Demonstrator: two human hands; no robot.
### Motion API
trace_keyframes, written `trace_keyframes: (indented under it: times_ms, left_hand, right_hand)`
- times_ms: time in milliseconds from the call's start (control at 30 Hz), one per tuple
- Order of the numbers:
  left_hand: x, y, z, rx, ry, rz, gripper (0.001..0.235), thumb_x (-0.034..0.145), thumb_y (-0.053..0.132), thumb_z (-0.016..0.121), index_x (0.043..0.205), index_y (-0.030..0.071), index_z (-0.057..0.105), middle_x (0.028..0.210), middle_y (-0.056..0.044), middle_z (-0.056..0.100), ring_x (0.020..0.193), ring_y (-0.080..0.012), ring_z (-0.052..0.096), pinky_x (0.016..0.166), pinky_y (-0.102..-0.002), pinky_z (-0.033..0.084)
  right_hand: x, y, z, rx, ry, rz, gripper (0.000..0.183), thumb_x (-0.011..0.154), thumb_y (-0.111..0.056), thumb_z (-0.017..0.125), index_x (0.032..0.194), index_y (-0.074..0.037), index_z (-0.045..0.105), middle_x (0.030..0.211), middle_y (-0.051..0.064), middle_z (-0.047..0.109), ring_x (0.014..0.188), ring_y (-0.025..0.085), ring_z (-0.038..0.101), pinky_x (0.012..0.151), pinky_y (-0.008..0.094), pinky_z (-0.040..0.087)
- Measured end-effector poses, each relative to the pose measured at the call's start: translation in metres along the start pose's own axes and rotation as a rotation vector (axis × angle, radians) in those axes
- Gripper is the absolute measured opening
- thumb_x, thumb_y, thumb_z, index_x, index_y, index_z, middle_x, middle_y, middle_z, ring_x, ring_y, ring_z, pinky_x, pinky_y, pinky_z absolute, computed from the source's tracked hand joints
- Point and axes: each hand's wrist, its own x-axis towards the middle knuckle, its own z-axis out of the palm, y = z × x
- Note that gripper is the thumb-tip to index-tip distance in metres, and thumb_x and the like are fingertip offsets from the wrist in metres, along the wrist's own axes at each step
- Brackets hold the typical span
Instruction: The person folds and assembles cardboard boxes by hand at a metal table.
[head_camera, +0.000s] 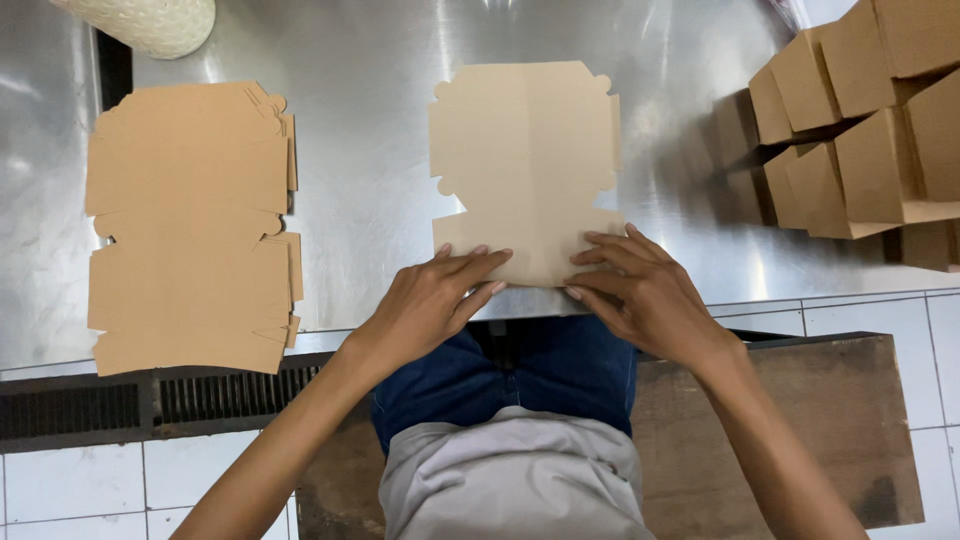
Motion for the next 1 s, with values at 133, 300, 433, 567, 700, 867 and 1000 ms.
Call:
trace_keyframes:
  times_ms: [133,300,433,567,700,867,1000]
  left_hand:
    - [0.013,0.002,-0.009,0.065,0.005,0.006,0.035,0.108,0.029,0.056,0.131,0.007,0.071,0.112,-0.022,0.077,0.115,-0.0361,0.072,0.101,-0.056,0.052]
    - [0.031,0.001,-0.021,0.126,0.027,0.042,0.030,0.105,0.028,0.060,0.129,0.013,0.071,0.088,-0.012,0.078,0.084,-0.0294,0.076,0.073,-0.042,0.062]
    - [0.028,-0.017,0.015,0.308,0.151,0.153,0.029,0.104,0.028,0.065,0.129,0.013,0.070,0.101,-0.011,0.075,0.097,-0.0295,0.075,0.085,-0.043,0.061]
    - [0.018,-0.016,0.039,0.406,0.388,0.253,0.030,0.099,0.010,0.068,0.129,0.009,0.070,0.121,-0.013,0.068,0.119,-0.0314,0.066,0.114,-0.061,0.039]
    - [0.018,0.000,0.041,0.504,0.594,0.211,0.039,0.104,0.021,0.066,0.143,0.015,0.064,0.147,-0.017,0.061,0.143,-0.0341,0.052,0.122,-0.069,0.018]
    - [-0.002,0.018,0.067,0.500,0.441,0.286,0.047,0.108,0.035,0.049,0.148,0.012,0.057,0.159,-0.013,0.050,0.149,-0.0277,0.045,0.122,-0.065,0.025]
    - [-0.004,0.021,0.076,0.557,0.239,0.153,0.080,0.106,0.063,0.039,0.165,0.009,0.032,0.173,-0.016,0.025,0.161,-0.0298,0.019,0.127,-0.065,0.004]
  right_hand:
    - [0.009,0.012,0.002,0.041,-0.007,0.006,0.013,0.096,-0.021,0.074,0.104,-0.014,0.083,0.107,0.005,0.080,0.129,0.032,0.066,0.122,0.048,0.037]
    - [0.022,0.022,-0.004,0.044,-0.056,0.053,0.011,0.089,-0.020,0.081,0.099,-0.017,0.083,0.102,0.002,0.082,0.125,0.027,0.069,0.121,0.047,0.037]
    - [0.031,0.030,-0.002,0.040,-0.032,0.073,0.013,0.088,-0.024,0.083,0.101,-0.019,0.082,0.104,0.000,0.082,0.124,0.026,0.070,0.117,0.046,0.042]
    - [0.038,0.034,-0.003,0.022,-0.038,0.027,0.009,0.090,-0.025,0.082,0.097,-0.020,0.083,0.098,0.002,0.081,0.120,0.028,0.071,0.116,0.048,0.043]
    - [0.042,0.033,-0.007,-0.014,-0.099,0.047,0.008,0.088,-0.024,0.082,0.096,-0.023,0.085,0.098,0.000,0.083,0.120,0.028,0.072,0.116,0.047,0.043]
    - [0.045,0.032,-0.010,0.029,-0.109,0.066,0.009,0.089,-0.023,0.081,0.098,-0.022,0.085,0.099,-0.001,0.083,0.118,0.027,0.072,0.114,0.047,0.045]
    - [0.046,0.027,-0.013,0.047,-0.118,0.098,0.010,0.089,-0.023,0.081,0.098,-0.023,0.085,0.099,-0.002,0.083,0.118,0.027,0.072,0.114,0.048,0.045]
